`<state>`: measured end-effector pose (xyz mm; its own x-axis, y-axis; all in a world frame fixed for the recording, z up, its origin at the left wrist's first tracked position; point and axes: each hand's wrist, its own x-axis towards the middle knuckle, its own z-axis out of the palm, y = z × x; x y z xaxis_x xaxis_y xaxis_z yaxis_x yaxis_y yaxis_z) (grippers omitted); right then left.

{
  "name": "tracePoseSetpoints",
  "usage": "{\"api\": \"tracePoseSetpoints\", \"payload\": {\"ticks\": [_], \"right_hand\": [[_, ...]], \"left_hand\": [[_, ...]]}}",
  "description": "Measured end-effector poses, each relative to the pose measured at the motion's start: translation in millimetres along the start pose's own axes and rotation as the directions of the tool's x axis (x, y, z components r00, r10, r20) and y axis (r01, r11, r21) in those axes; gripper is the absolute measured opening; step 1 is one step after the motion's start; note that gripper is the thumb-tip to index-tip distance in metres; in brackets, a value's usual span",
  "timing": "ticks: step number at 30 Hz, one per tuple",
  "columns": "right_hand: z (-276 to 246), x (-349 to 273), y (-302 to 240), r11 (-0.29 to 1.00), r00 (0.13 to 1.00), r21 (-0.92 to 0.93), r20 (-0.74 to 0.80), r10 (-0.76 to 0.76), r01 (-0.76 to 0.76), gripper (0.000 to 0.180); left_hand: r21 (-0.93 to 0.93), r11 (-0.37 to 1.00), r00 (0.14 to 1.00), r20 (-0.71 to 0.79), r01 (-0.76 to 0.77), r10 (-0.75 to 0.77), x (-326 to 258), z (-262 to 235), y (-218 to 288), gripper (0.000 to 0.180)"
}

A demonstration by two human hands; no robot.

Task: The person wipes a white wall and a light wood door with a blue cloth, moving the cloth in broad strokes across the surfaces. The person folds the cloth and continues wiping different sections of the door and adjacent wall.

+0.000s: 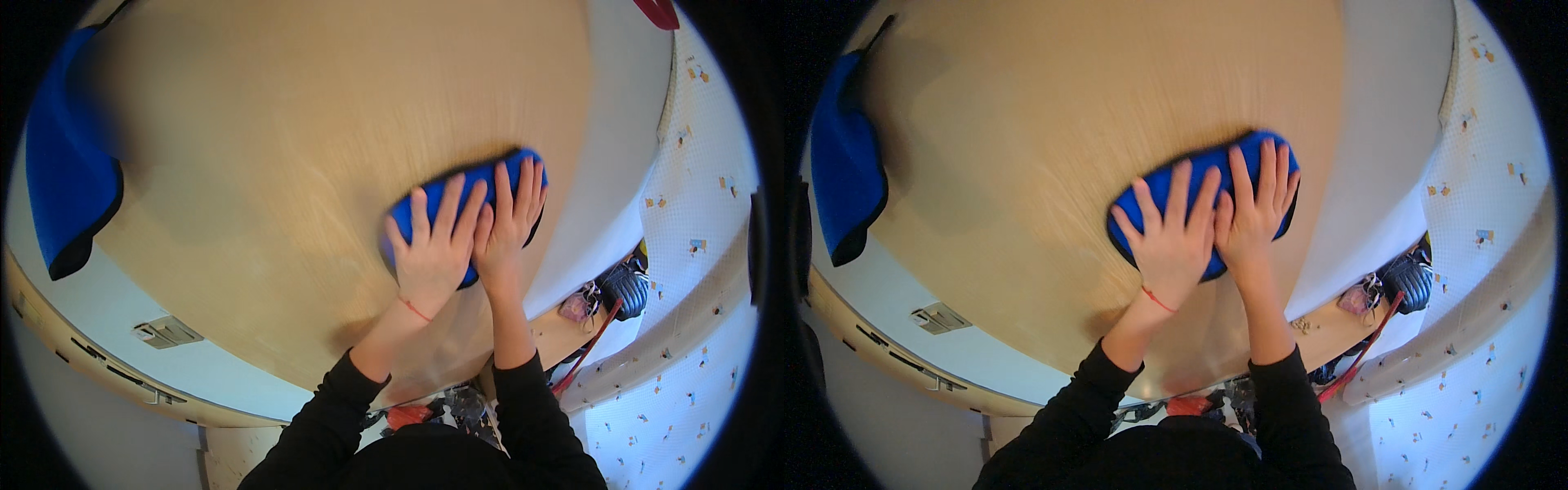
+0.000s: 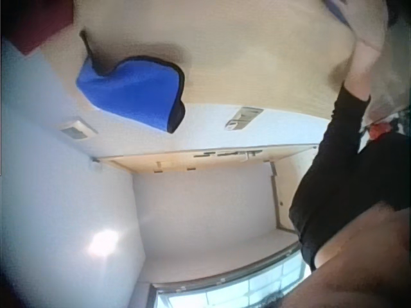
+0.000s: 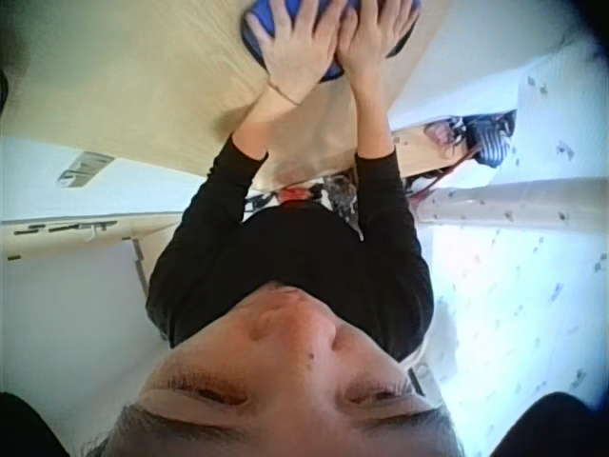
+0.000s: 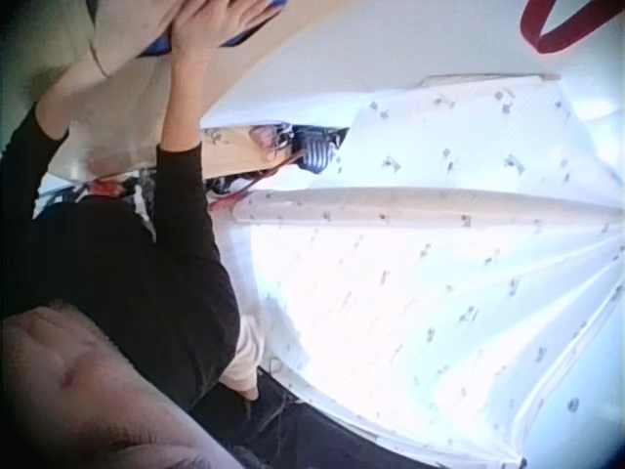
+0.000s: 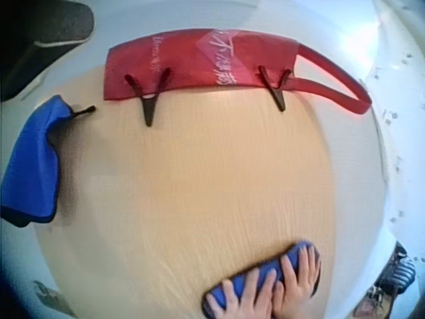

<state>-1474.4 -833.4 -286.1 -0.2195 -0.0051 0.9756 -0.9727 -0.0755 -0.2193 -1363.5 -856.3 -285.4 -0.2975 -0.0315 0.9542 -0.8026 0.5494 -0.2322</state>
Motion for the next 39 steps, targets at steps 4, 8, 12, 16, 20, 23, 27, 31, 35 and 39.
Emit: {"api": "tracePoseSetpoints", "payload": {"ticks": [4,8,12,16,20,23,27,31,35,39], "right_hand": [[-11,-89,27,0.994,0.993,0.003,0.047,0.108,-0.108,0.043],[-11,-122,21,0.995,0.996,0.037,-0.008,0.088,-0.088,0.042],[-14,-65,28,0.998,0.991,0.033,0.125,0.043,-0.047,0.042],[-18,0,54,1.000,0.995,-0.010,0.101,-0.029,0.030,0.043],[-18,-26,76,0.998,0.998,0.027,0.003,0.057,-0.057,0.043],[-21,-106,91,0.977,0.977,0.038,0.041,0.209,-0.211,0.045],[-28,-249,94,0.940,0.925,-0.076,0.167,0.342,-0.334,0.052],[-58,-366,56,0.886,0.775,-0.161,0.435,0.459,-0.435,0.048],[-87,-411,16,0.908,0.658,-0.028,0.680,0.324,-0.418,0.047],[-64,-364,7,0.945,0.812,0.067,0.533,0.238,-0.321,0.048]], "left_hand": [[-0.024,0.992,0.983,0.134,-0.128,0.130,-70,5,24,0.039],[-0.103,0.988,0.970,0.203,-0.114,0.133,-95,-2,24,0.034],[-0.022,1.000,0.994,0.110,-0.013,0.015,-53,2,26,0.036],[-0.118,0.992,0.997,0.078,0.035,-0.026,-2,18,40,0.037],[-0.030,0.995,0.995,0.000,-0.099,0.099,-12,34,66,0.037],[-0.072,0.972,0.967,0.112,-0.222,0.229,-68,40,80,0.042],[-0.208,0.868,0.789,0.362,-0.451,0.497,-178,42,82,0.053],[-0.243,0.579,0.419,0.487,-0.778,0.767,-291,37,61,0.057],[-0.658,0.743,0.492,0.611,-0.119,0.620,-356,12,17,0.057],[-0.542,0.833,0.595,0.708,0.112,0.380,-313,-13,-1,0.052]]}}
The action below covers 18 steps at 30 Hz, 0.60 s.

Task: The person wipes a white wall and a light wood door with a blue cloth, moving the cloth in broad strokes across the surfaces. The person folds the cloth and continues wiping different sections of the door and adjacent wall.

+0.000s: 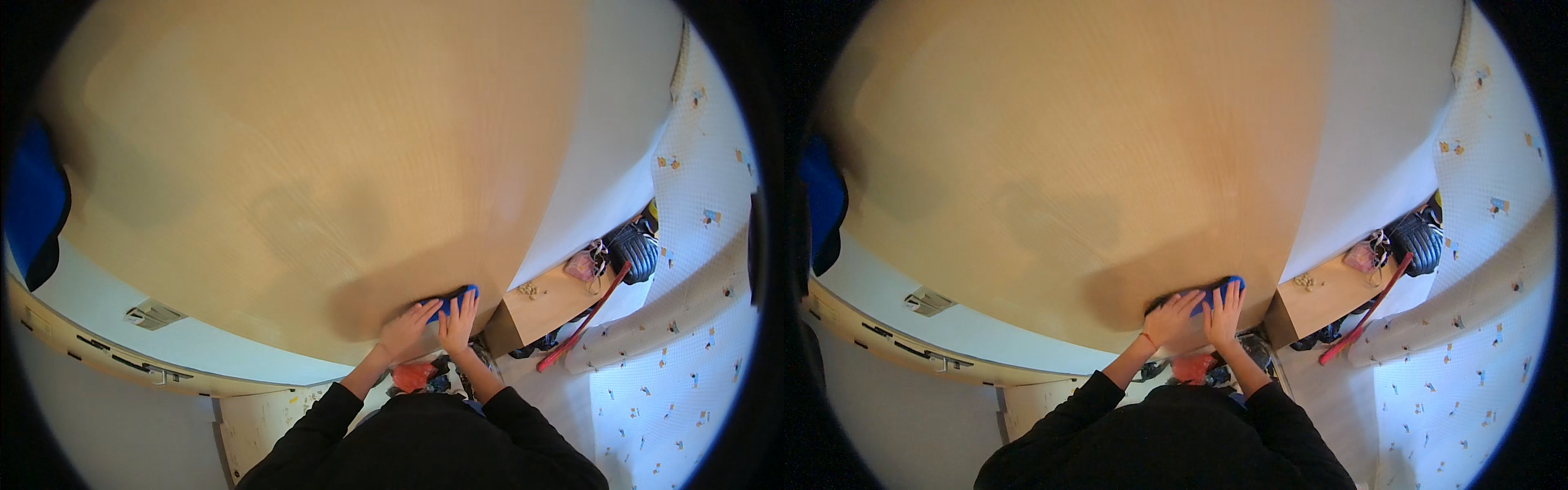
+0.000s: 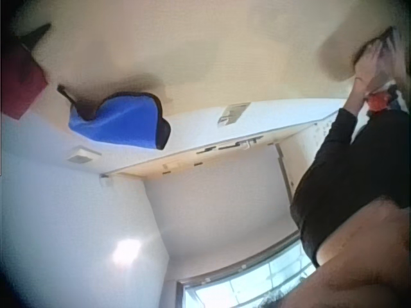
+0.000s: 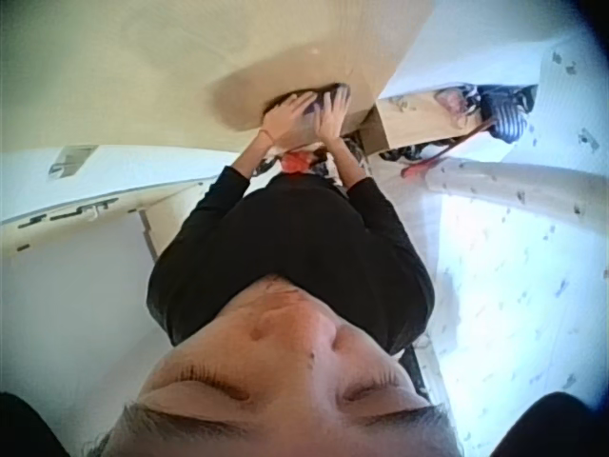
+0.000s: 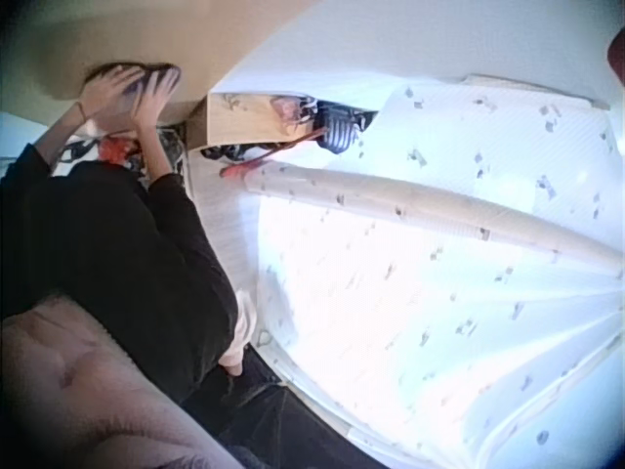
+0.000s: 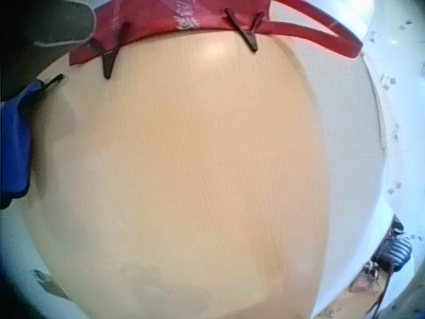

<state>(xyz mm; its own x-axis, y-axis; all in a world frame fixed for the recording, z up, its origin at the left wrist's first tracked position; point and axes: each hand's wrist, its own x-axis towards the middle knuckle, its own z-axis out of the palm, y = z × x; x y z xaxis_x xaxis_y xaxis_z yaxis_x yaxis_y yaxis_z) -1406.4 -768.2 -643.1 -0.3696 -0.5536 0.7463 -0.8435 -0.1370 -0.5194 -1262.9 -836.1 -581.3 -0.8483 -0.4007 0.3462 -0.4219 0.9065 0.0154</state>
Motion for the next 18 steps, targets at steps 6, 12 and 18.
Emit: {"api": "tracePoseSetpoints", "payload": {"ticks": [6,12,18], "right_hand": [[-22,148,-45,0.983,0.960,-0.081,-0.218,-0.178,0.164,0.039],[8,121,-36,0.920,0.889,-0.175,-0.247,-0.385,0.350,0.028],[23,-19,-4,0.874,0.779,0.022,0.444,-0.443,0.485,0.034]], "left_hand": [[0.356,0.867,0.791,-0.608,0.350,-0.069,71,-118,2,0.034],[0.505,0.824,0.816,-0.570,0.256,0.095,37,-64,-21,0.032],[0.581,0.794,0.976,0.000,-0.179,0.220,-82,15,-53,0.028]]}}
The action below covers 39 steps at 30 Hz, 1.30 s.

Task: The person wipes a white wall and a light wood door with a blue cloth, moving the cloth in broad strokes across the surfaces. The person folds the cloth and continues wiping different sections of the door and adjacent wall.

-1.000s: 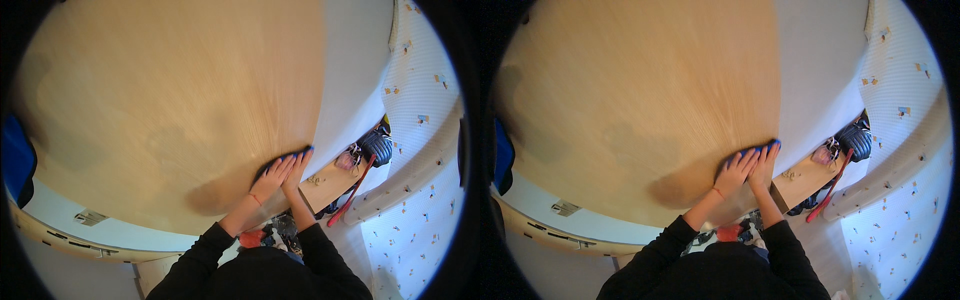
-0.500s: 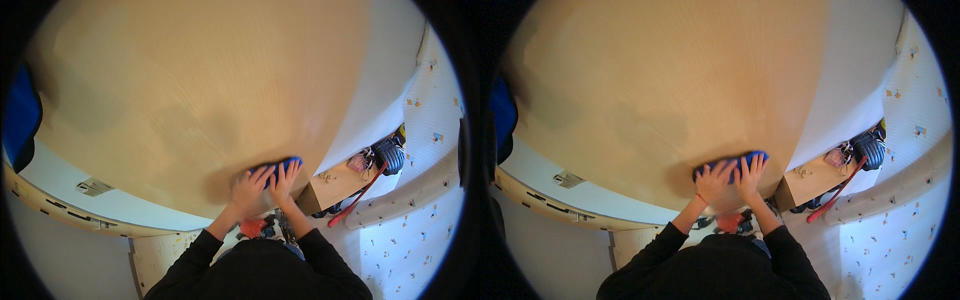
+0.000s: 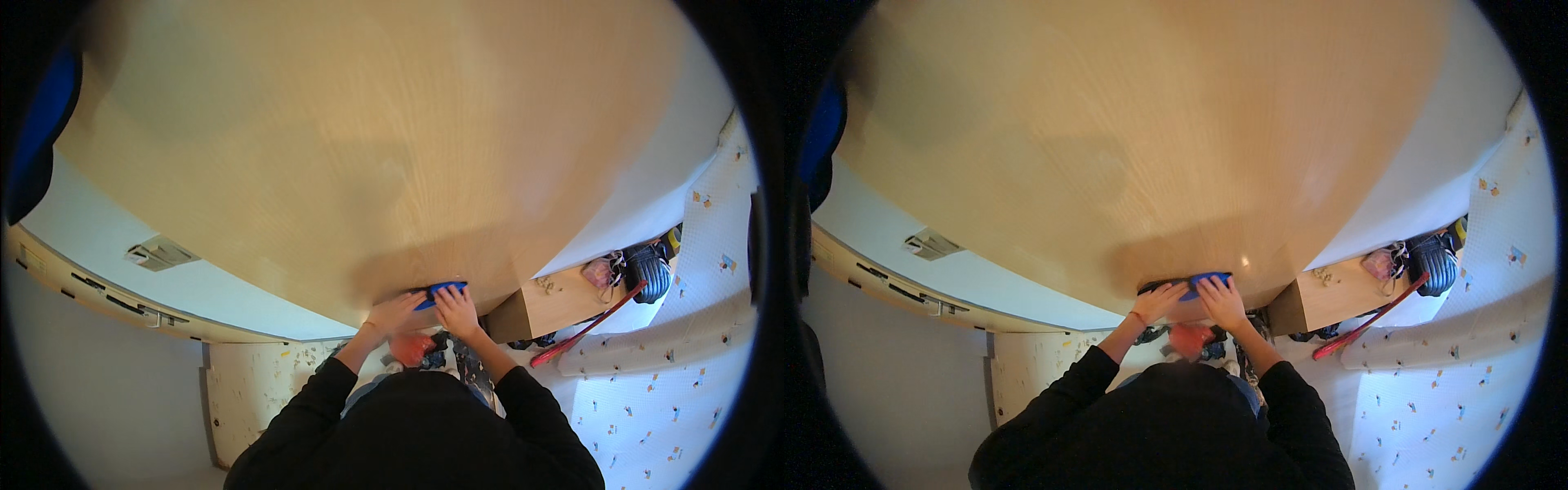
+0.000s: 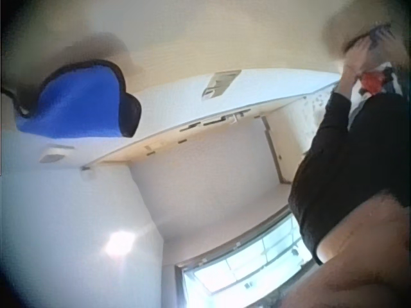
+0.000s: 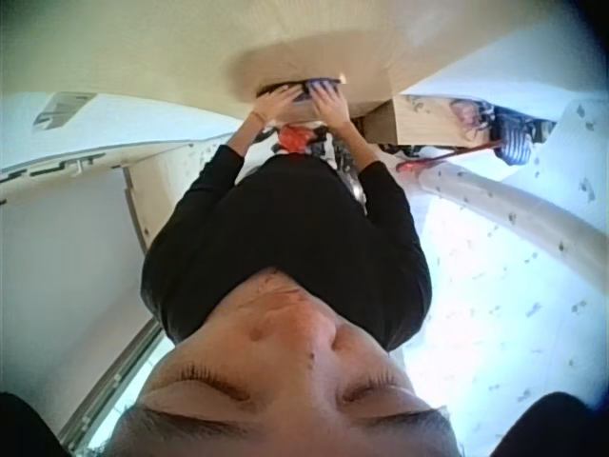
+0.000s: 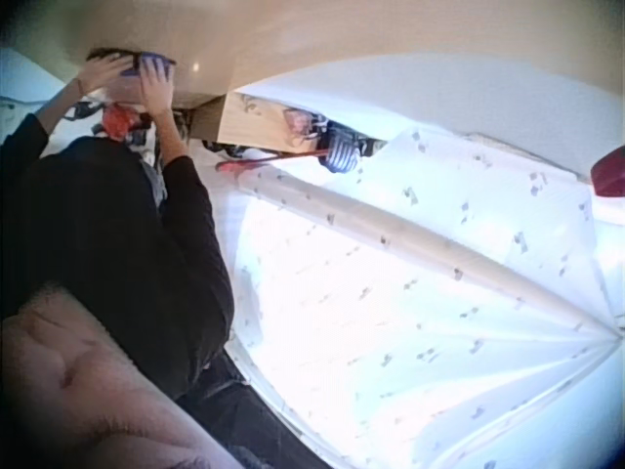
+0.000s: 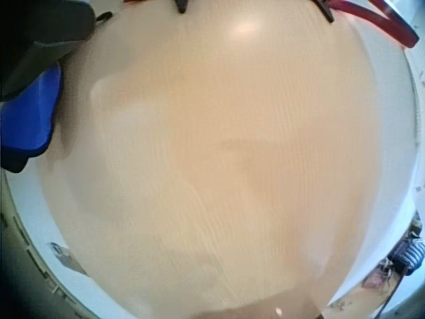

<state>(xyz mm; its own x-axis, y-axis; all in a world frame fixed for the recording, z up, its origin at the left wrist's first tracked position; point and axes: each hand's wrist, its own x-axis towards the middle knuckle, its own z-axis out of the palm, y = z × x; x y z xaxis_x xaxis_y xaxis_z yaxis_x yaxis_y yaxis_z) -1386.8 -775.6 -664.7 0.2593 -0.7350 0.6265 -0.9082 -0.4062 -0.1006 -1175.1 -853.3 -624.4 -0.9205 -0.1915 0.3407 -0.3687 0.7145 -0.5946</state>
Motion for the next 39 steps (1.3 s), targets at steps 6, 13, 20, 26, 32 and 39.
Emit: {"api": "tracePoseSetpoints", "payload": {"ticks": [6,13,20,26,32,39], "right_hand": [[-24,42,-31,0.992,1.000,0.124,0.028,0.015,-0.018,0.041],[-75,171,-49,0.990,0.853,-0.095,-0.521,0.039,-0.104,0.031],[4,90,-47,0.967,0.931,-0.162,-0.280,-0.235,0.196,0.026],[4,43,-63,0.976,0.937,0.112,0.279,-0.213,0.188,0.038],[-46,154,-115,0.996,0.954,0.010,-0.289,-0.082,0.089,0.040],[-48,213,-138,0.987,0.838,-0.046,-0.524,-0.154,0.152,0.030]], "left_hand": [[-0.074,0.963,0.961,-0.076,0.260,-0.265,-14,-33,-31,0.016],[-0.212,0.695,0.591,-0.395,0.687,-0.704,50,-89,-97,0.026],[-0.187,0.852,0.836,-0.177,0.489,-0.519,-43,1,-25,0.029],[-0.572,0.673,0.840,0.052,0.469,-0.541,-113,23,0,0.026],[-0.068,0.719,0.676,-0.291,0.692,-0.677,-41,-74,-97,0.028],[-0.101,0.722,0.572,-0.540,0.684,-0.617,-47,-85,-146,0.031]]}}
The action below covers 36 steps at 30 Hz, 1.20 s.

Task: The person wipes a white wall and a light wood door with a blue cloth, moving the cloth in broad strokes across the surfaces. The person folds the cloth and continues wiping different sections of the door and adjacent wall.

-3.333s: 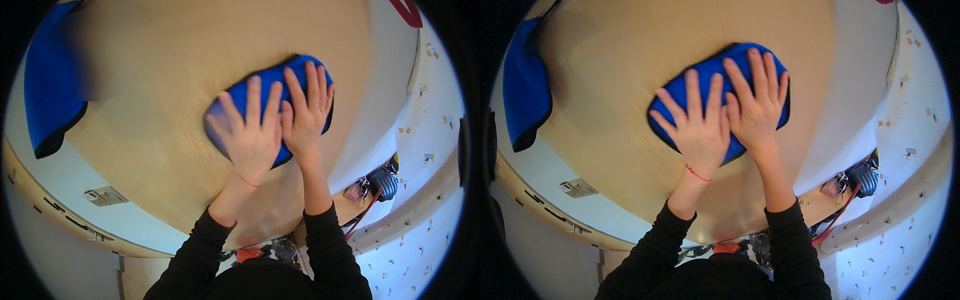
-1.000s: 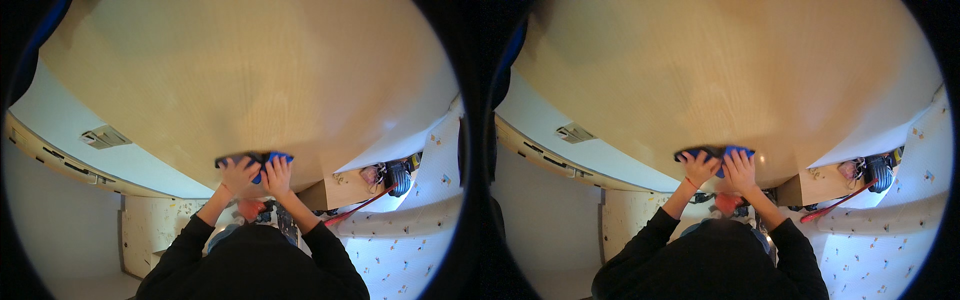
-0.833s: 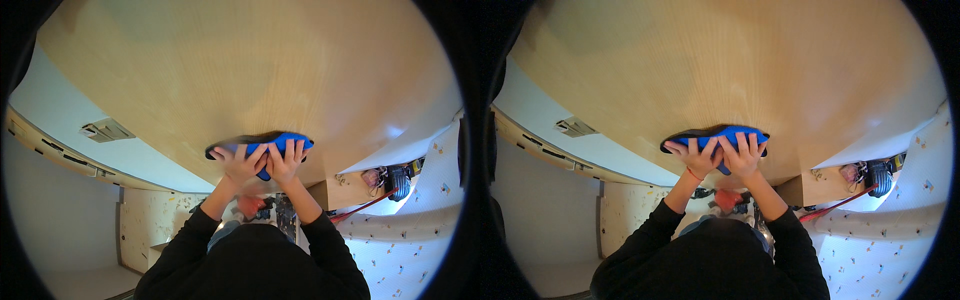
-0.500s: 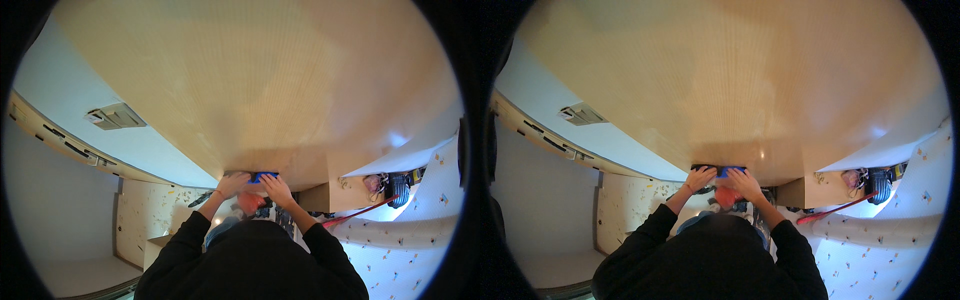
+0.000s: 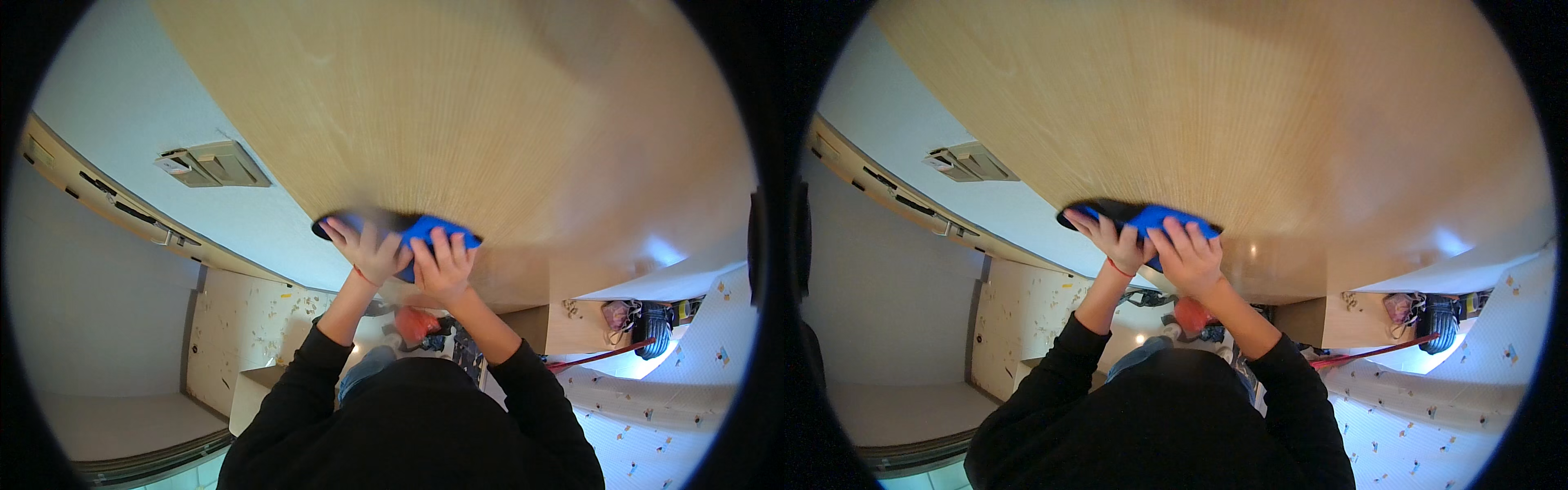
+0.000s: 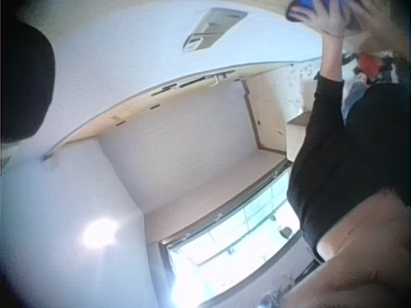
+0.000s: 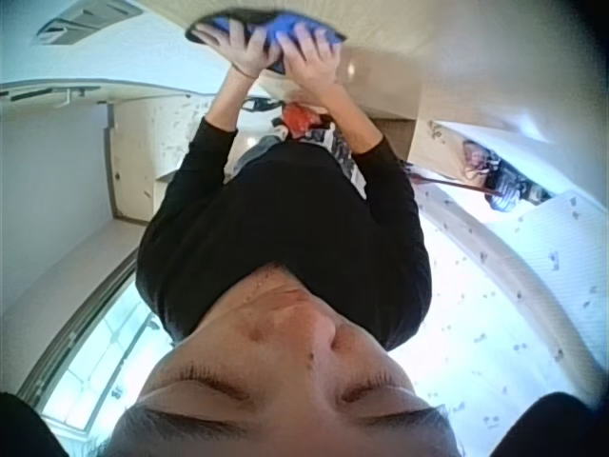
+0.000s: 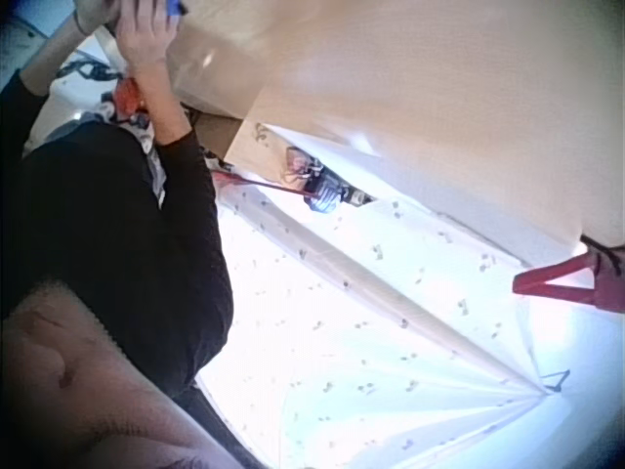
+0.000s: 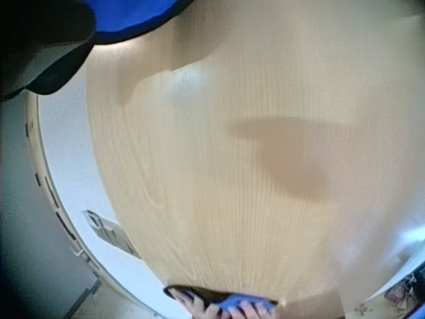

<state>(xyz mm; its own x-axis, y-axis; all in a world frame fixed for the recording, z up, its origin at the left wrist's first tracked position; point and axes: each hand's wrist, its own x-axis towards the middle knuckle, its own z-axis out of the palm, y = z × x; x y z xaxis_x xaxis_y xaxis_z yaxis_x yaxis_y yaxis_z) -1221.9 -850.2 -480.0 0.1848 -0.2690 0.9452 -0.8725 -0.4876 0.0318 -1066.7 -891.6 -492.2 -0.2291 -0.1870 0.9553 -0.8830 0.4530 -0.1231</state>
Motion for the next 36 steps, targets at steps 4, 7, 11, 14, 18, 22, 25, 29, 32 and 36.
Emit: {"api": "tracePoseSetpoints", "payload": {"ticks": [4,7,11,14,18,22,25,29,32,36], "right_hand": [[16,-96,-1,0.975,0.864,0.142,0.454,-0.219,0.173,0.039],[18,-172,5,0.945,0.612,0.237,0.720,-0.327,0.227,0.048],[-2,-233,19,0.939,0.314,0.256,0.894,-0.320,0.229,0.053],[-24,-236,24,0.981,0.409,0.190,0.892,-0.192,0.046,0.051],[-47,-191,17,0.975,0.619,0.116,0.785,0.026,-0.189,0.050],[-51,-126,24,0.975,0.871,0.011,0.452,0.193,-0.221,0.047],[-42,-111,34,0.967,0.918,-0.063,0.306,0.253,-0.246,0.037],[-38,-152,37,0.976,0.853,-0.006,0.486,0.192,-0.217,0.030],[-53,-193,38,0.985,0.772,0.027,0.626,0.114,-0.168,0.045],[-74,-184,38,0.946,0.701,-0.007,0.670,0.245,-0.324,0.038]], "left_hand": [[0.034,0.998,0.946,0.320,0.046,-0.054,-118,8,1,0.040],[-0.102,0.994,0.473,0.878,0.034,0.074,-190,-13,9,0.034],[-0.330,0.944,0.386,0.873,0.019,0.298,-231,-31,24,0.043],[-0.279,0.958,0.391,0.891,0.066,0.232,-227,-33,46,0.047],[-0.302,0.933,0.552,0.820,0.194,0.151,-173,-24,70,0.040],[-0.165,0.982,0.884,0.468,0.097,-0.009,-89,0,83,0.027],[-0.114,0.993,0.965,0.261,0.015,0.016,-62,15,85,0.026],[-0.246,0.911,0.384,0.917,0.332,0.108,-97,16,88,0.031],[-0.409,0.912,0.677,0.669,-0.010,0.308,-134,7,87,0.031],[-0.426,0.904,0.750,0.591,-0.020,0.296,-121,2,93,0.033]]}}
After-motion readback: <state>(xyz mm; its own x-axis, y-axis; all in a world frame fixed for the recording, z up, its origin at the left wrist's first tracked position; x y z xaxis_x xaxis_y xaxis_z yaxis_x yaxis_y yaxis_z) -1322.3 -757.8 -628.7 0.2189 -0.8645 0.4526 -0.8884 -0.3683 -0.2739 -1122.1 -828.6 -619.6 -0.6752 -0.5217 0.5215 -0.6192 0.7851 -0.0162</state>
